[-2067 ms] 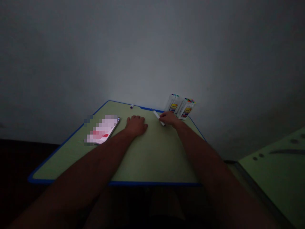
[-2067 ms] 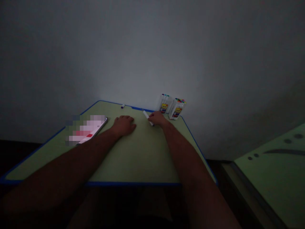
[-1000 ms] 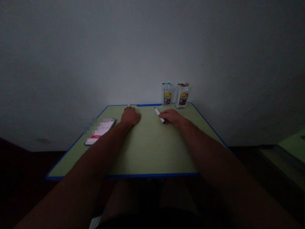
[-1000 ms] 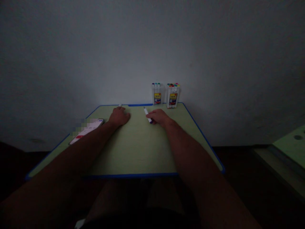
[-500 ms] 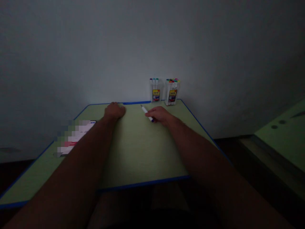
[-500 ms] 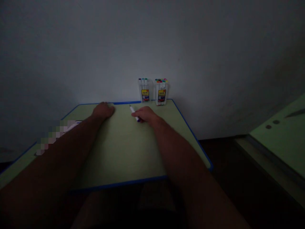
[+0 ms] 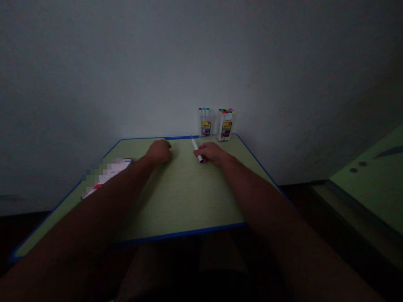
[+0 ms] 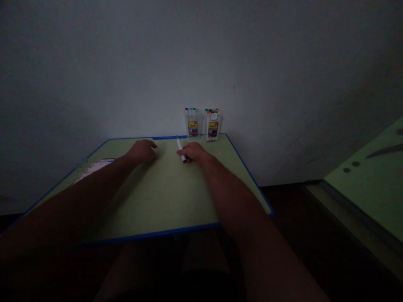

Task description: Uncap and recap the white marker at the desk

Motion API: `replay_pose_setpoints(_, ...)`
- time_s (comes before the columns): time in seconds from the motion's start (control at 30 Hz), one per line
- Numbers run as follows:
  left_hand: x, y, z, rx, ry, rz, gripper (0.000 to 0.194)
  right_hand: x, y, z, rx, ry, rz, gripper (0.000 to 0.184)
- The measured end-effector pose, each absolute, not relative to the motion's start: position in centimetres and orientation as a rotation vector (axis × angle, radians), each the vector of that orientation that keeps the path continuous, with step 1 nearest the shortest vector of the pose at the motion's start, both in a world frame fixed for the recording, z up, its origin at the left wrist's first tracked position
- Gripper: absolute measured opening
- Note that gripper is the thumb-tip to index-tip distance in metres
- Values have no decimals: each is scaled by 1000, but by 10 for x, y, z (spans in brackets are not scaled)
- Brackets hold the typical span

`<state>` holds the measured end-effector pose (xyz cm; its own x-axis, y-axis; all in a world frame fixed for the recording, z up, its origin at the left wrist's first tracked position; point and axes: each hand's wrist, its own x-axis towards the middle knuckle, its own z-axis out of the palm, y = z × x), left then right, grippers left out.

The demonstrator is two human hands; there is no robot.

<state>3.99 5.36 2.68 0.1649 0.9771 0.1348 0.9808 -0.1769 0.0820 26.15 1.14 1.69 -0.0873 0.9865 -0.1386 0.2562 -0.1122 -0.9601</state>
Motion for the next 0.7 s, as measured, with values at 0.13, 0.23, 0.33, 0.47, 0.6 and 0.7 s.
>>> replay_pose_setpoints(0.13, 33, 26, 34, -2508, -2058, -290, 20, 261, 6, 17, -1429, -1422, 1263, 23)
replay_pose_setpoints(0.23, 29, 5, 33, -2612, -2339, -718, 14, 259, 2, 17, -1432, -1429, 1266, 23)
replay_pose_setpoints(0.33, 31, -11, 31, -2553, -2704, -1429, 9, 257, -1, 17, -1448, -1452, 1258, 22)
replay_pose_setpoints(0.47, 32, -20, 35, -2412, -2905, -1928, 8, 251, -4, 17, -1446, -1492, 1253, 18)
replay_pose_setpoints(0.6, 26, -21, 37, -2328, -2969, -2124, 10, 244, -4, 16, -1470, -1462, 1241, 15)
replay_pose_setpoints(0.7, 21, -20, 34, -2313, -2985, -2193, 11, 241, -5, 16, -1492, -1430, 1229, 17)
